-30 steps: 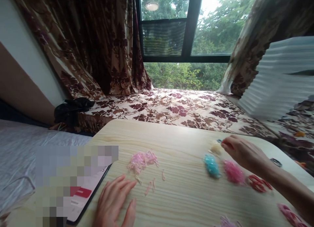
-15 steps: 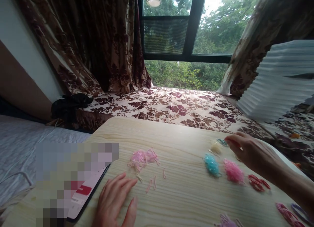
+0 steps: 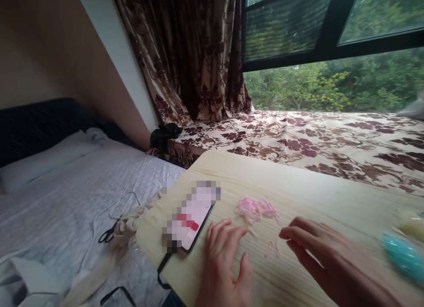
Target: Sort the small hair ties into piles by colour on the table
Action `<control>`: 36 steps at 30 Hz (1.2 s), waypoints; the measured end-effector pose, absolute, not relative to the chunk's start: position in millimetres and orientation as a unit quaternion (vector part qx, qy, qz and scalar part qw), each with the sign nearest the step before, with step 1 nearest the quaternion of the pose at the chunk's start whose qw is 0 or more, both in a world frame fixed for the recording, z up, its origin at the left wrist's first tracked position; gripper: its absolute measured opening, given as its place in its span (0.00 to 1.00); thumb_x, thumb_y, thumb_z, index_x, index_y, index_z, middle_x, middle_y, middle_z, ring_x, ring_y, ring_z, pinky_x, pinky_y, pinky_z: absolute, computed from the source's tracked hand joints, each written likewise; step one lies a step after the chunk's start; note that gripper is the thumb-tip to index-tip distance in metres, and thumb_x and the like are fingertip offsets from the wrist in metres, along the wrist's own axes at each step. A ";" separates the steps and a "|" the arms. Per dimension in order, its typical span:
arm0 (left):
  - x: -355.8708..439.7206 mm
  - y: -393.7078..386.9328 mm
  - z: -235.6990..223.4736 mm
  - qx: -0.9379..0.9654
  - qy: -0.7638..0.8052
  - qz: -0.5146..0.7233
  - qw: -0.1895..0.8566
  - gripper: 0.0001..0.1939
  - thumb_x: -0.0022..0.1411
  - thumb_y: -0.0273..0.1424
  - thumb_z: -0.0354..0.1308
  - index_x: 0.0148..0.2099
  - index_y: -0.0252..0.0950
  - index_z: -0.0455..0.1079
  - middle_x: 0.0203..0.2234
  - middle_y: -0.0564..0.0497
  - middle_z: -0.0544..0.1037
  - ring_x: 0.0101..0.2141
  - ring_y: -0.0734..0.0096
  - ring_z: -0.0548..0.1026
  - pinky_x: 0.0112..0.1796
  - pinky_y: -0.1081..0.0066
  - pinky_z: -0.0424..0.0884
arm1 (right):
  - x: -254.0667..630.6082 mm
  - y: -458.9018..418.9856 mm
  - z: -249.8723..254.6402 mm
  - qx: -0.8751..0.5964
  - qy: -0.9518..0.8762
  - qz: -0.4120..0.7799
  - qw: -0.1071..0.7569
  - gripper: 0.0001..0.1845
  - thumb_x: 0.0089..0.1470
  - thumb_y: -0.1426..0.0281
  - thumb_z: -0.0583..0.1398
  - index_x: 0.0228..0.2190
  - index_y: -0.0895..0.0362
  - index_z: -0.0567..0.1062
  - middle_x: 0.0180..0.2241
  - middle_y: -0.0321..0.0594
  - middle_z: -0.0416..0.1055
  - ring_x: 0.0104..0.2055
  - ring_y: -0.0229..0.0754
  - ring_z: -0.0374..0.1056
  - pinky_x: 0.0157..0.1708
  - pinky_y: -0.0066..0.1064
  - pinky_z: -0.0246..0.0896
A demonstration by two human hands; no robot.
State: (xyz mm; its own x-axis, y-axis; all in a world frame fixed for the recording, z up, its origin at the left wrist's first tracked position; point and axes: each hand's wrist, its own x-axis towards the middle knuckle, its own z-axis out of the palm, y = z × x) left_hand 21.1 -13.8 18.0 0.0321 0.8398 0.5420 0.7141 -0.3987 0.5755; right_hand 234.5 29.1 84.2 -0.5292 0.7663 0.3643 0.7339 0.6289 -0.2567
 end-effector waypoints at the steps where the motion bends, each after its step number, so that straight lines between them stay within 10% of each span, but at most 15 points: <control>1: 22.7 -14.4 18.9 0.704 0.549 0.443 0.078 0.24 0.57 0.20 0.50 0.55 0.39 0.68 0.48 0.43 0.78 0.56 0.53 0.71 0.59 0.43 0.66 | 225.6 31.2 83.5 -0.417 -0.881 0.049 0.218 0.16 0.63 0.70 0.51 0.29 0.52 0.76 0.28 0.40 0.73 0.26 0.39 0.68 0.26 0.30 0.63; 22: 15.6 -10.6 19.6 0.741 0.528 0.410 0.066 0.26 0.54 0.21 0.53 0.56 0.39 0.67 0.47 0.44 0.79 0.54 0.52 0.73 0.58 0.43 0.68 | 188.6 53.3 67.9 -0.418 -0.893 0.027 0.165 0.13 0.52 0.80 0.52 0.20 0.54 0.66 0.23 0.37 0.68 0.23 0.37 0.63 0.25 0.28 0.56; 30: -2.6 -0.5 -6.3 0.795 0.474 0.373 -0.059 0.23 0.60 0.25 0.56 0.58 0.40 0.67 0.48 0.47 0.80 0.53 0.58 0.76 0.53 0.55 0.75 | 325.6 39.5 109.9 -0.524 -0.823 0.020 0.219 0.16 0.61 0.62 0.52 0.23 0.51 0.69 0.23 0.39 0.70 0.21 0.41 0.67 0.20 0.32 0.60; 36: -15.1 12.9 -17.2 0.821 0.428 0.348 -0.146 0.20 0.62 0.29 0.56 0.56 0.41 0.69 0.46 0.51 0.82 0.49 0.62 0.80 0.48 0.65 0.77 | 434.6 44.5 121.8 -0.703 -0.693 0.029 0.160 0.14 0.60 0.66 0.54 0.24 0.51 0.73 0.20 0.39 0.72 0.22 0.42 0.68 0.25 0.34 0.59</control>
